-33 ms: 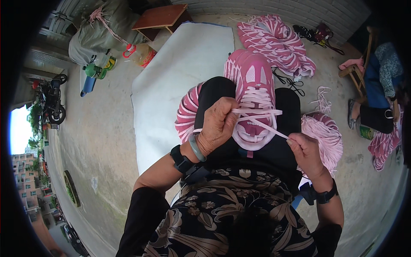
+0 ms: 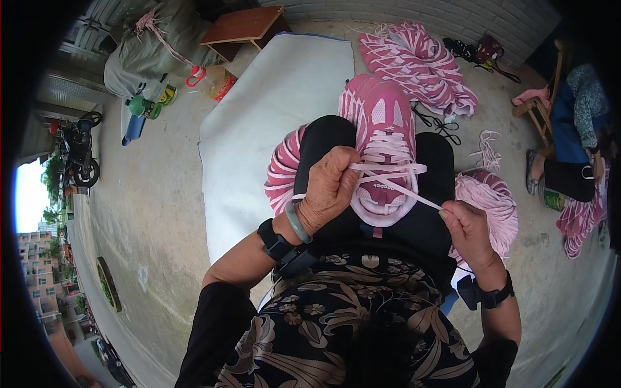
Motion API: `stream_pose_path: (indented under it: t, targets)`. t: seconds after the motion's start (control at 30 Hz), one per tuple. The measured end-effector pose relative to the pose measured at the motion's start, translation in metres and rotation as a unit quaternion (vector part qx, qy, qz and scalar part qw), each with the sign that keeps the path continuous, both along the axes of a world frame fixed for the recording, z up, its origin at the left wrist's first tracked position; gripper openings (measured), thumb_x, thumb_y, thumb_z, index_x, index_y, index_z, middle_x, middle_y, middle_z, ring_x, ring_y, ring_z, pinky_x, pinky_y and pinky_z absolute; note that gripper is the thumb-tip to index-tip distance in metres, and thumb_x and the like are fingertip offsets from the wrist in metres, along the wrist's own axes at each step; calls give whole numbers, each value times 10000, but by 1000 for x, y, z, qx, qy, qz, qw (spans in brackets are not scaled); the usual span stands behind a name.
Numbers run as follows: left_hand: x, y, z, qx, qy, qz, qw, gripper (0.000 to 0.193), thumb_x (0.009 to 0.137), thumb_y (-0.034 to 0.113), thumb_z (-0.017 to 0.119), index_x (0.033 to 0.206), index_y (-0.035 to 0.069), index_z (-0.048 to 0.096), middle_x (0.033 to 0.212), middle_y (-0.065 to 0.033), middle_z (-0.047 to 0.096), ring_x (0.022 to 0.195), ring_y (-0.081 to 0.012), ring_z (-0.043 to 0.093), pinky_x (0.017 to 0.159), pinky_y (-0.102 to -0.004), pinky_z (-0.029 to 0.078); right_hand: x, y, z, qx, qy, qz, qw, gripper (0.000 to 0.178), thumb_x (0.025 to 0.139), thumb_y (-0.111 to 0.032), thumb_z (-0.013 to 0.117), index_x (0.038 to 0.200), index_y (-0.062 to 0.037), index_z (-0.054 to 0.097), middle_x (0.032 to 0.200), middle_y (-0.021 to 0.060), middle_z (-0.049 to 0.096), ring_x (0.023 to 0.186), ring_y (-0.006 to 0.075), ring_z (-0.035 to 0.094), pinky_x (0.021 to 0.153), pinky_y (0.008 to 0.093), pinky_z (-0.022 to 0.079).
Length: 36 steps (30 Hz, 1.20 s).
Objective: The person threads pink shoelaces through the eyelets of pink sneakers, pulling them tight and tying knots. They handle multiple shoes from a pile, lacing them one by one and stacking the finished shoes.
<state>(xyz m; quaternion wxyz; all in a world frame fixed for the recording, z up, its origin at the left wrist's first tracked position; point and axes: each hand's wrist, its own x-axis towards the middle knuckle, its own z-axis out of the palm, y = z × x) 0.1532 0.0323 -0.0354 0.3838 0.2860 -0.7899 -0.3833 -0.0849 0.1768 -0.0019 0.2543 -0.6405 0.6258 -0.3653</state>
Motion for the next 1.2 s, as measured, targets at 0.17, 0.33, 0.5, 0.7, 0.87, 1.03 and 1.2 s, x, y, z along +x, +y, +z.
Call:
stream_pose_path:
  t: [0.17,0.33,0.5,0.7,0.87,1.03,1.2]
  targets:
    - [-5,-1,-5,-39,-3,34,999,52,868,-6,487,889,30,517,778,-47,530,617,-110,513,560,-224,425,-44,16,9,-32,72,-9,997,60,816,-29,564,855,16,570,699,143,571,585,256,561,552,301,439]
    - [-2,0,-10,43,-34,51,997,70,878,20,504,945,17,520,720,-28,537,605,-87,505,551,-220,426,-77,29,8,-17,100,-59,993,63,827,-38,558,862,14,566,722,148,583,608,263,567,583,298,444]
    - [6,5,-12,74,-44,58,995,287,821,89,609,1072,7,496,696,-76,570,584,-149,591,550,-254,469,-81,31,17,-7,271,-2,962,55,747,-1,546,801,0,560,748,136,558,674,306,563,607,365,441]
    - [20,0,14,-23,-182,59,981,470,736,84,691,1139,22,458,833,-61,567,615,-140,546,571,-254,452,-92,13,25,-83,409,11,909,40,710,-14,554,748,-21,561,754,119,542,677,306,536,603,348,421]
    - [-11,18,39,-227,-143,-59,962,192,672,35,685,849,20,612,758,-85,576,633,-227,561,591,-323,456,-89,0,-16,10,-201,-203,958,171,863,-142,559,725,-41,550,568,-14,430,475,86,401,430,235,306]
    - [-44,27,29,-238,-222,-160,932,121,687,66,657,806,41,650,687,-72,564,614,-232,573,553,-321,454,-23,-14,-25,201,-587,-190,761,202,870,-208,577,730,-64,554,542,-43,407,399,33,295,365,188,216]
    - [-64,23,28,-216,-239,-101,941,160,701,81,653,857,46,645,645,-74,538,547,-244,548,511,-336,439,10,-27,-54,153,-594,-123,780,145,872,-162,570,793,-40,573,665,32,581,482,77,508,436,206,401]
